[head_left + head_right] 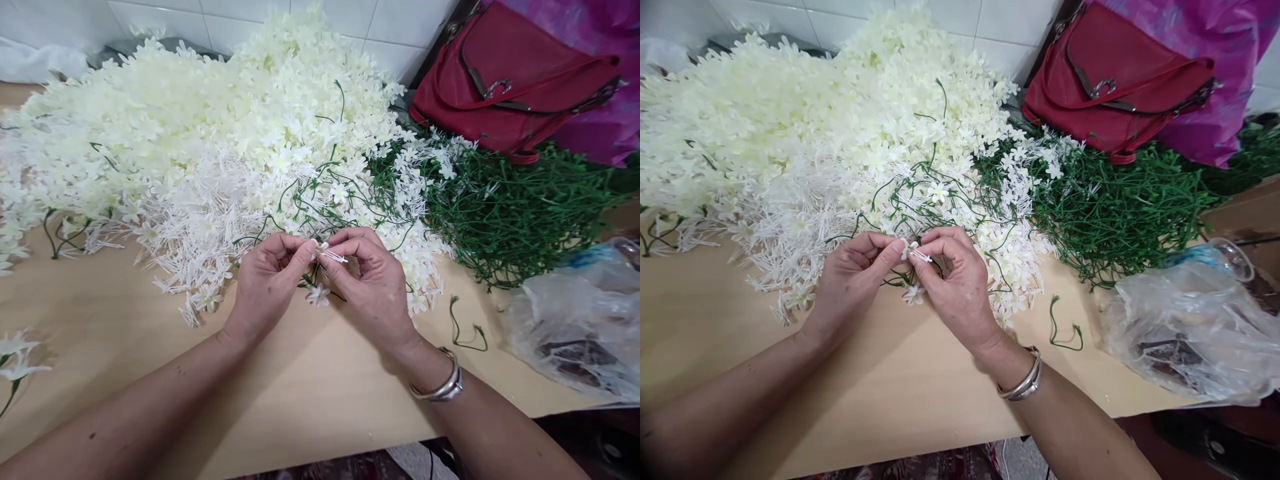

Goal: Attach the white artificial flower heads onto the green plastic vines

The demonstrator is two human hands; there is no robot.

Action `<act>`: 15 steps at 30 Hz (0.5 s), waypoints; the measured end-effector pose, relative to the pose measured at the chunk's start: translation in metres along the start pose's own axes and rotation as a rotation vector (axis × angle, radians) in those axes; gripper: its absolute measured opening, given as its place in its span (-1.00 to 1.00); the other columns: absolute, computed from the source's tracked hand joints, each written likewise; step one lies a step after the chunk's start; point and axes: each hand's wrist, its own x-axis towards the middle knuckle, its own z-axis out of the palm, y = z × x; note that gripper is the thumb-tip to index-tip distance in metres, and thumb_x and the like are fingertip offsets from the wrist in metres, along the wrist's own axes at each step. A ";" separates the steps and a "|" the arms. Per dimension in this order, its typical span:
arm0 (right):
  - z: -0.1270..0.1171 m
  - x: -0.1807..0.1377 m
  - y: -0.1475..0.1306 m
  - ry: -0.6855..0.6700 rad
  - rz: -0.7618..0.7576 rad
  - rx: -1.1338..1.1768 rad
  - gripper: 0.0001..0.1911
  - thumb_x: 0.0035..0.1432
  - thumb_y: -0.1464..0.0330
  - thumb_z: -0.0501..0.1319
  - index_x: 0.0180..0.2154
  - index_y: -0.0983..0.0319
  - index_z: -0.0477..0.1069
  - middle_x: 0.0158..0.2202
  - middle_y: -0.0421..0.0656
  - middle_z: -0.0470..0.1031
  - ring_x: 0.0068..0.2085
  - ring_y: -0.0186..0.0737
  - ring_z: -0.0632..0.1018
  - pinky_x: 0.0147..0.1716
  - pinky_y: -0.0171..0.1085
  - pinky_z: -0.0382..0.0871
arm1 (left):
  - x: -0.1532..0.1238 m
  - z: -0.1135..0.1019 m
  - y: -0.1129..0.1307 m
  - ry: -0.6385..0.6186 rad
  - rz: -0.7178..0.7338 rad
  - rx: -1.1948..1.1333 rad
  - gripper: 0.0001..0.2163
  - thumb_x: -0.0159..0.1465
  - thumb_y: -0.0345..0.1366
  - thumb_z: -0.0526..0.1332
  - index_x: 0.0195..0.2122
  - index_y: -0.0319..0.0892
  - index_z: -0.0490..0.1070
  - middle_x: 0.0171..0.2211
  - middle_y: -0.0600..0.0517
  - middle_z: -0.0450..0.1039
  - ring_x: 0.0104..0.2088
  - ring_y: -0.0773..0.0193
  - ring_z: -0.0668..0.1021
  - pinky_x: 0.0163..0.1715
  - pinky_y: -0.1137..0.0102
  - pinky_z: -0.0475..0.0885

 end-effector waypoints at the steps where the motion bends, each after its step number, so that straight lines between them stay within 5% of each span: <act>1: 0.000 0.000 0.000 -0.001 0.002 0.002 -0.88 0.21 0.45 0.39 -0.36 0.12 0.56 -0.16 -0.14 0.54 -0.09 -0.16 0.57 -0.04 -0.11 0.50 | 0.000 0.000 0.000 0.001 0.003 -0.002 -0.81 0.28 -0.19 0.42 -0.37 -0.20 0.56 -0.44 0.05 0.59 -0.41 0.32 0.54 -0.36 0.45 0.48; 15: -0.001 0.000 0.000 0.031 -0.066 -0.112 -0.84 0.22 0.49 0.37 -0.35 0.10 0.55 -0.19 -0.17 0.57 -0.10 -0.15 0.58 -0.03 -0.11 0.48 | 0.001 -0.001 -0.004 -0.067 -0.039 -0.023 -0.73 0.23 -0.06 0.47 -0.31 -0.19 0.62 -0.41 0.02 0.64 -0.38 0.26 0.61 -0.34 0.42 0.52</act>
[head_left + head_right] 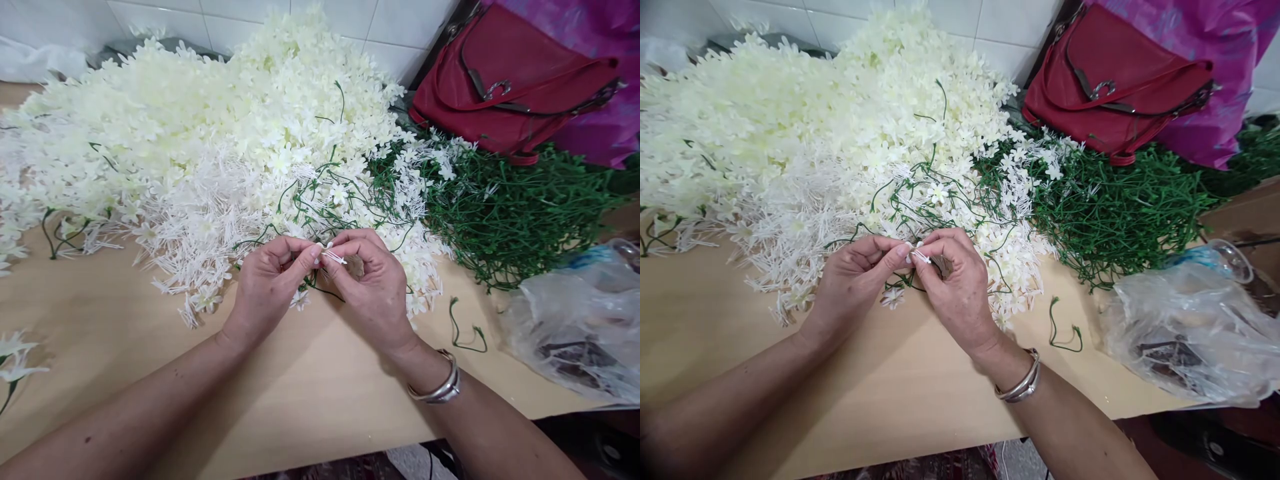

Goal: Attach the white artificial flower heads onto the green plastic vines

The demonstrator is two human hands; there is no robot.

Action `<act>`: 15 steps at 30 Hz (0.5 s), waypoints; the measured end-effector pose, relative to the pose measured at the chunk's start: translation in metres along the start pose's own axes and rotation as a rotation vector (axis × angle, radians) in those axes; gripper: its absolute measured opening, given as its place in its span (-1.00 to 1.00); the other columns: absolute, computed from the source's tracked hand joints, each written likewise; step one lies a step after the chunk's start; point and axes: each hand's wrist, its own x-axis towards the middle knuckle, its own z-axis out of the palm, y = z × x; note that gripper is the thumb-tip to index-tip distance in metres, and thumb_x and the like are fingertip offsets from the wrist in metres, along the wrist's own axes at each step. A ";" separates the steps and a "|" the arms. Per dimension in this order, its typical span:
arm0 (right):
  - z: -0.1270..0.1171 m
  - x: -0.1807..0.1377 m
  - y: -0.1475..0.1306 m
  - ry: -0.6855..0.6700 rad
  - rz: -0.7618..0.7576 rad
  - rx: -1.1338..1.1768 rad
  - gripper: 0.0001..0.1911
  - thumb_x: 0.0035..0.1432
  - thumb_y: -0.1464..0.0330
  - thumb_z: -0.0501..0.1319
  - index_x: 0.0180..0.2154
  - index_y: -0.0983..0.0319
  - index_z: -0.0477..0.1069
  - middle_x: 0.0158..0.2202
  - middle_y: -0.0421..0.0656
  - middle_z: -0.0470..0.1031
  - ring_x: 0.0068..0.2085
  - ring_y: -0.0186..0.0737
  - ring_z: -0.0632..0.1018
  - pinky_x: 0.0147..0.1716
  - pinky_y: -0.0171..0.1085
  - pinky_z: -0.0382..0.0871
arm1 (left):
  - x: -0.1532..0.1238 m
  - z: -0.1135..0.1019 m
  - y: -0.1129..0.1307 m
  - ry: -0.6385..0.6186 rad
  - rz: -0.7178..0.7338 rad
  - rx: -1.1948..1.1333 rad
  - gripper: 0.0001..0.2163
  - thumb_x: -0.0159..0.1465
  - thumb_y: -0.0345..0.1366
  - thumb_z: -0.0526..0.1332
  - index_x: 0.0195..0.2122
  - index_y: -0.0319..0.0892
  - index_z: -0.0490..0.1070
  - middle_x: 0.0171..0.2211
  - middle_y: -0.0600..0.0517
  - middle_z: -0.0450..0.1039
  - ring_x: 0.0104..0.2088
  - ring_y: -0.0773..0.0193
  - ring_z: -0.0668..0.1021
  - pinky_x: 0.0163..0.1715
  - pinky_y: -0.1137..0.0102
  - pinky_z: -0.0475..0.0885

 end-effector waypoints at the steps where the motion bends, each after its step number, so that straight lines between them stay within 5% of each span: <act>1: 0.000 0.000 0.001 -0.001 -0.006 -0.010 -0.84 0.23 0.49 0.36 -0.35 0.10 0.55 -0.19 -0.17 0.56 -0.10 -0.15 0.58 -0.03 -0.11 0.48 | 0.000 0.000 0.000 -0.007 -0.005 0.001 -0.73 0.24 -0.06 0.46 -0.30 -0.19 0.62 -0.40 0.02 0.64 -0.37 0.26 0.61 -0.32 0.41 0.53; 12: -0.007 0.005 0.008 -0.068 0.064 0.165 -0.92 0.26 0.42 0.37 -0.25 0.11 0.64 -0.09 -0.13 0.62 -0.02 -0.15 0.62 0.06 -0.10 0.49 | 0.001 -0.002 -0.003 0.021 0.053 -0.027 -0.85 0.26 -0.22 0.46 -0.27 -0.19 0.64 -0.32 0.02 0.67 -0.30 0.28 0.62 -0.20 0.43 0.52; 15: -0.014 0.009 0.006 0.038 0.044 0.049 -0.81 0.29 0.43 0.28 -0.09 0.13 0.61 0.00 -0.08 0.59 0.04 -0.12 0.59 0.11 -0.04 0.46 | 0.001 -0.003 -0.003 0.075 0.047 -0.036 -0.85 0.26 -0.22 0.46 -0.26 -0.19 0.63 -0.34 0.03 0.66 -0.30 0.29 0.63 -0.19 0.44 0.52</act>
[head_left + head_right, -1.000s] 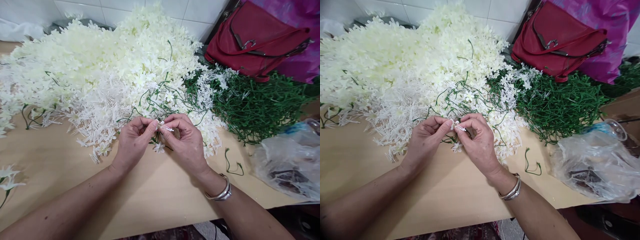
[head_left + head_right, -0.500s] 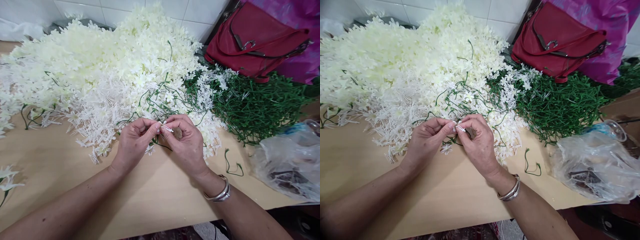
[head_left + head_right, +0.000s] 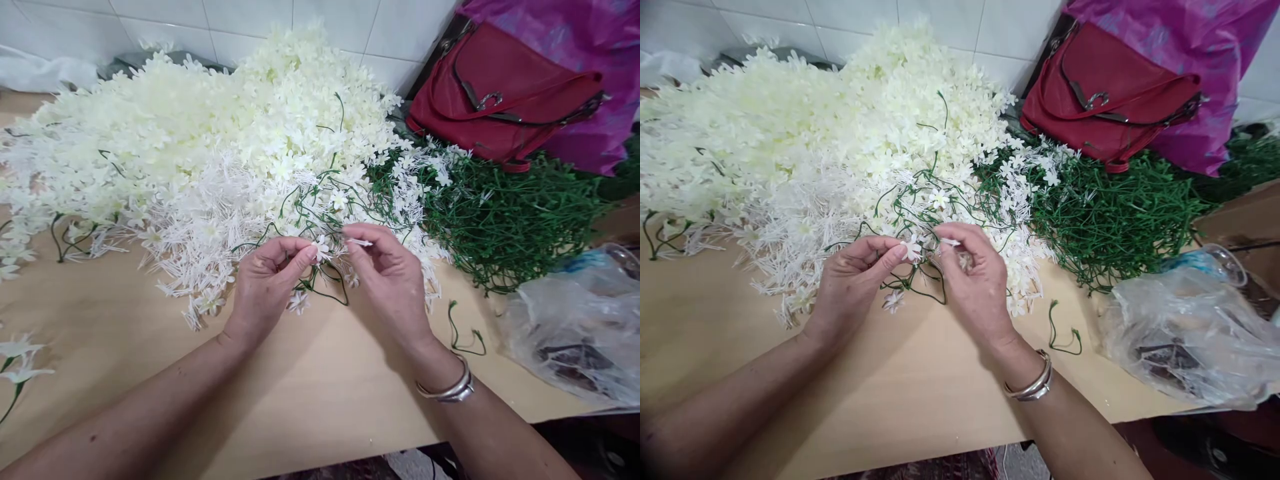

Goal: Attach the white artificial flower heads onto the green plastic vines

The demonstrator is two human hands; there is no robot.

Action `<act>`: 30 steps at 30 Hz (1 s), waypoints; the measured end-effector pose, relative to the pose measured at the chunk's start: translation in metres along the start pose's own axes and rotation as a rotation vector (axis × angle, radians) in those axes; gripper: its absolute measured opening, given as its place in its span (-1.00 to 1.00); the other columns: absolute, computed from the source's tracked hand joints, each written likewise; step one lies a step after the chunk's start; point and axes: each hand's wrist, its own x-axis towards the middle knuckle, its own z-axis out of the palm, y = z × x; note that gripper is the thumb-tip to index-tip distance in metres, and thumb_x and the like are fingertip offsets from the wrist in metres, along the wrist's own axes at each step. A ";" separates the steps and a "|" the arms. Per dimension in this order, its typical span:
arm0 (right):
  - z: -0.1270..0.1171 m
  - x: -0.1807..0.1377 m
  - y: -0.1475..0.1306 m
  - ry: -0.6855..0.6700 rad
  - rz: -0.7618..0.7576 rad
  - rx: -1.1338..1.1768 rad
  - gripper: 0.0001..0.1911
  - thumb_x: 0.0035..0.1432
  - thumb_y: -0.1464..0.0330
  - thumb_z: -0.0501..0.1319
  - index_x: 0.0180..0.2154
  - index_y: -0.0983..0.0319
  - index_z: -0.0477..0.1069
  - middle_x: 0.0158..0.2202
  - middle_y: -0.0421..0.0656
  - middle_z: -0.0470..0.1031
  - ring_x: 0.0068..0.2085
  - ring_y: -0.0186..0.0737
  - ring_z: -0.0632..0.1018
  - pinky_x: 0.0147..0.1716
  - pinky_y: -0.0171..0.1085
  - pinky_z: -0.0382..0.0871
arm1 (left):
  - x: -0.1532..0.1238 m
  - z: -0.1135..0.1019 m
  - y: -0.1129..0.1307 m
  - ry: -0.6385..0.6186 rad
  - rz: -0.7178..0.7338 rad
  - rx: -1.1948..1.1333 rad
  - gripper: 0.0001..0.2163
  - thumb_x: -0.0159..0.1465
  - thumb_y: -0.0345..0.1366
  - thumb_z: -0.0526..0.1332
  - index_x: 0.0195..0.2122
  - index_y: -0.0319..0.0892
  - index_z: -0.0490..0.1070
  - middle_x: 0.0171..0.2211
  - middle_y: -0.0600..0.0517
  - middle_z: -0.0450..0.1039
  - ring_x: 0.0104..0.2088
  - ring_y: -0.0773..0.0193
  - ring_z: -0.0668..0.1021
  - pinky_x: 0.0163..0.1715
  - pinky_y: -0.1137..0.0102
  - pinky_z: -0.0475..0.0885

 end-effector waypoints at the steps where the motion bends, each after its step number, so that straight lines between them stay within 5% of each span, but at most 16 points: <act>1: -0.002 0.001 -0.001 0.045 -0.023 -0.053 -0.74 0.28 0.45 0.26 -0.03 0.13 0.58 0.04 -0.07 0.57 0.07 -0.10 0.58 0.13 -0.01 0.45 | 0.000 0.000 0.000 0.006 -0.008 -0.005 -0.84 0.27 -0.21 0.46 -0.25 -0.19 0.62 -0.35 0.03 0.66 -0.30 0.29 0.64 -0.18 0.44 0.51; 4: -0.006 0.002 -0.005 0.048 -0.134 -0.184 -0.64 0.23 0.45 0.27 0.06 0.13 0.52 0.12 -0.02 0.52 0.18 -0.02 0.51 0.21 0.07 0.38 | -0.001 -0.001 0.000 -0.004 -0.014 -0.015 -0.84 0.28 -0.21 0.45 -0.25 -0.19 0.61 -0.36 0.03 0.64 -0.32 0.30 0.62 -0.22 0.44 0.51; 9: -0.004 -0.001 -0.007 -0.188 -0.177 -0.192 -0.64 0.19 0.36 0.43 0.04 0.08 0.57 0.02 -0.10 0.62 0.07 -0.05 0.59 0.12 0.00 0.46 | -0.003 -0.001 -0.002 -0.064 0.003 -0.003 -0.84 0.28 -0.21 0.44 -0.26 -0.19 0.60 -0.38 0.05 0.60 -0.38 0.34 0.57 -0.31 0.47 0.48; 15: -0.004 0.002 0.002 -0.165 -0.120 -0.049 -0.91 0.22 0.44 0.43 -0.29 0.11 0.62 -0.26 -0.19 0.64 -0.17 -0.19 0.64 -0.10 -0.18 0.53 | -0.005 -0.001 -0.005 -0.116 0.038 0.100 -0.85 0.31 -0.20 0.39 -0.27 -0.18 0.62 -0.43 0.06 0.58 -0.41 0.32 0.55 -0.36 0.46 0.46; 20: -0.006 0.004 0.003 -0.135 -0.133 -0.058 -0.88 0.23 0.47 0.40 -0.32 0.13 0.57 -0.20 -0.18 0.66 -0.15 -0.19 0.64 -0.05 -0.17 0.51 | -0.007 -0.002 -0.002 -0.172 0.114 0.213 -0.79 0.42 -0.16 0.29 -0.08 -0.15 0.63 -0.20 -0.01 0.67 -0.19 0.24 0.66 -0.14 0.40 0.55; 24: -0.006 0.003 0.001 -0.120 -0.010 0.089 -0.89 0.25 0.47 0.38 -0.31 0.14 0.55 -0.19 -0.18 0.68 -0.13 -0.21 0.65 -0.02 -0.18 0.51 | -0.006 -0.002 0.001 -0.185 0.148 0.077 -0.75 0.52 -0.21 0.14 0.07 -0.18 0.54 0.07 -0.10 0.61 0.00 0.18 0.70 0.09 0.30 0.58; 30: -0.010 0.007 0.003 -0.103 0.145 0.281 -0.88 0.15 0.40 0.47 -0.28 0.14 0.57 -0.30 -0.21 0.63 -0.30 -0.29 0.58 -0.26 -0.30 0.50 | -0.010 0.000 -0.002 -0.177 0.294 -0.022 -0.77 0.52 -0.37 0.11 0.13 -0.13 0.45 0.09 -0.09 0.57 -0.01 0.19 0.71 0.09 0.25 0.60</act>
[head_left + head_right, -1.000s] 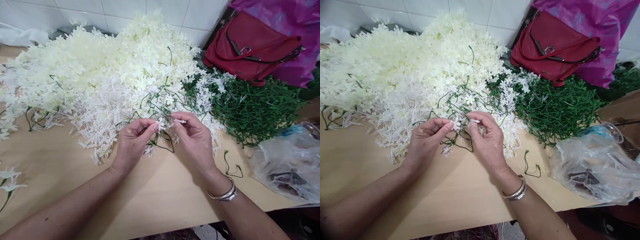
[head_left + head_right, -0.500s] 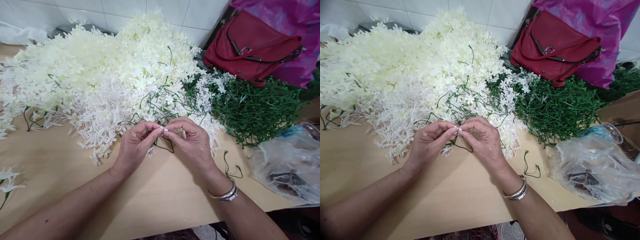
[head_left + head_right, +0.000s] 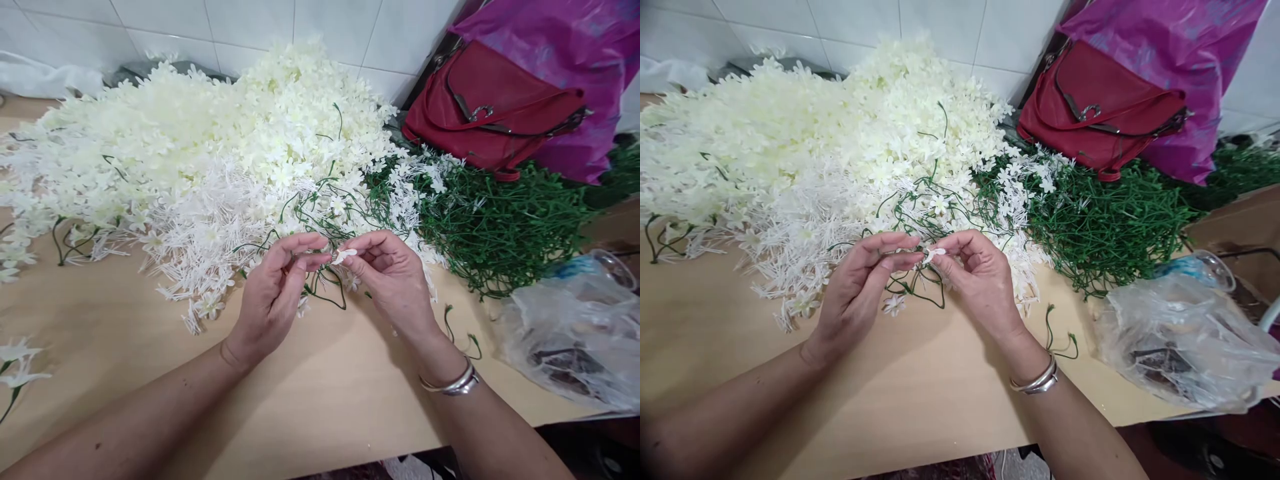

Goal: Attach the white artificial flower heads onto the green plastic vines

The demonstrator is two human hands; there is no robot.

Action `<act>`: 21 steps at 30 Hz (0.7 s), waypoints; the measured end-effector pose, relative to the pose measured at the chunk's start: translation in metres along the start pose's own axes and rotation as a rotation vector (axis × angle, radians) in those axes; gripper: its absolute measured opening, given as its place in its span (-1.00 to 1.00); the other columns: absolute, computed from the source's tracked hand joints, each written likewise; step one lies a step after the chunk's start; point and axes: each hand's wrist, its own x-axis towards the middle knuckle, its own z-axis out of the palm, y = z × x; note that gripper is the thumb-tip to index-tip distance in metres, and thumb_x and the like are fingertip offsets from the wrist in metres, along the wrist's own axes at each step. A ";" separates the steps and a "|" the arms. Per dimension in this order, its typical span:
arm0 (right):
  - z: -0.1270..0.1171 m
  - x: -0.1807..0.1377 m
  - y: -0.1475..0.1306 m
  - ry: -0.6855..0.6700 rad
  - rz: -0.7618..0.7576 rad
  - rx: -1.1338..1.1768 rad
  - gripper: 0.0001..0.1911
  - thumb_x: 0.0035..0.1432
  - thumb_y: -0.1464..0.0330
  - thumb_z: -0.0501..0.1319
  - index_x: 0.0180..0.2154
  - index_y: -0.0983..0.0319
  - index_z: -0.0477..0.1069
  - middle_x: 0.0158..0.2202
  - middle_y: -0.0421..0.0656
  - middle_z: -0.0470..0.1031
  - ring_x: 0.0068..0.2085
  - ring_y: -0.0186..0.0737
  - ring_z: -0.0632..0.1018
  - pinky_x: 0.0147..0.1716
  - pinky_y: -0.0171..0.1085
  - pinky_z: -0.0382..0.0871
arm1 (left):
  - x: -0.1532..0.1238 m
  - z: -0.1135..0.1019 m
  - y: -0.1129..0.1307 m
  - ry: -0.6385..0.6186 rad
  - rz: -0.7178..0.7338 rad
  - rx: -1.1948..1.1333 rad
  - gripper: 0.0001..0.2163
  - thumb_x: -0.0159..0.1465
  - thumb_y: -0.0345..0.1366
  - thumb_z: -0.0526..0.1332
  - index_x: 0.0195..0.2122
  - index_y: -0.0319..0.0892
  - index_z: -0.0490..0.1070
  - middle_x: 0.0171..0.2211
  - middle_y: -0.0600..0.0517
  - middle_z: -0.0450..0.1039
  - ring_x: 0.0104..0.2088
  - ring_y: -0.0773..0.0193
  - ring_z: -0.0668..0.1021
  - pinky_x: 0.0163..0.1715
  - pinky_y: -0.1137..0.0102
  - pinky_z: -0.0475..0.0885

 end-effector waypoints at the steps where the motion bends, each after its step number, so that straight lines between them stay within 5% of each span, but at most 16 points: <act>1: -0.001 0.000 0.000 0.010 0.013 -0.006 -0.87 0.14 0.38 0.48 -0.25 0.13 0.58 -0.32 -0.22 0.60 -0.34 -0.31 0.54 -0.31 -0.32 0.47 | -0.001 0.000 0.000 -0.005 0.021 -0.013 -0.77 0.53 -0.38 0.10 0.14 -0.12 0.43 0.07 -0.08 0.58 -0.02 0.20 0.72 0.09 0.25 0.60; 6: -0.003 0.000 0.001 -0.034 0.095 -0.034 -0.91 0.19 0.30 0.45 -0.27 0.15 0.61 -0.43 -0.25 0.51 -0.45 -0.35 0.40 -0.49 -0.34 0.30 | -0.004 0.003 0.006 0.073 0.084 -0.131 -0.80 0.56 -0.34 0.04 0.12 -0.08 0.37 0.09 -0.06 0.57 -0.15 0.25 0.73 -0.13 0.33 0.63; 10: -0.002 0.000 0.001 -0.138 0.151 0.017 -0.85 0.21 0.25 0.45 -0.28 0.16 0.58 -0.43 -0.25 0.50 -0.42 -0.34 0.43 -0.43 -0.32 0.33 | -0.001 0.002 0.011 0.161 0.040 -0.218 -0.87 0.57 -0.29 0.05 0.07 -0.01 0.32 0.13 -0.03 0.54 -0.24 0.33 0.71 -0.29 0.40 0.63; 17: 0.003 -0.003 -0.006 -0.401 0.127 0.088 -0.89 0.27 0.28 0.40 -0.30 0.15 0.56 0.20 -0.09 0.54 0.20 -0.11 0.54 0.13 -0.11 0.45 | 0.002 -0.003 0.021 0.223 -0.121 -0.144 -0.85 0.54 -0.20 0.10 0.11 0.11 0.25 0.18 -0.02 0.50 -0.28 0.31 0.72 -0.25 0.34 0.66; 21: 0.009 -0.009 -0.007 -0.450 0.179 0.147 -0.86 0.28 0.24 0.39 -0.28 0.15 0.54 -0.08 -0.12 0.66 -0.04 -0.18 0.63 0.01 -0.13 0.53 | 0.002 -0.003 0.020 0.209 -0.092 -0.123 -0.85 0.55 -0.21 0.08 0.10 0.08 0.23 0.11 -0.01 0.53 -0.25 0.32 0.70 -0.19 0.32 0.65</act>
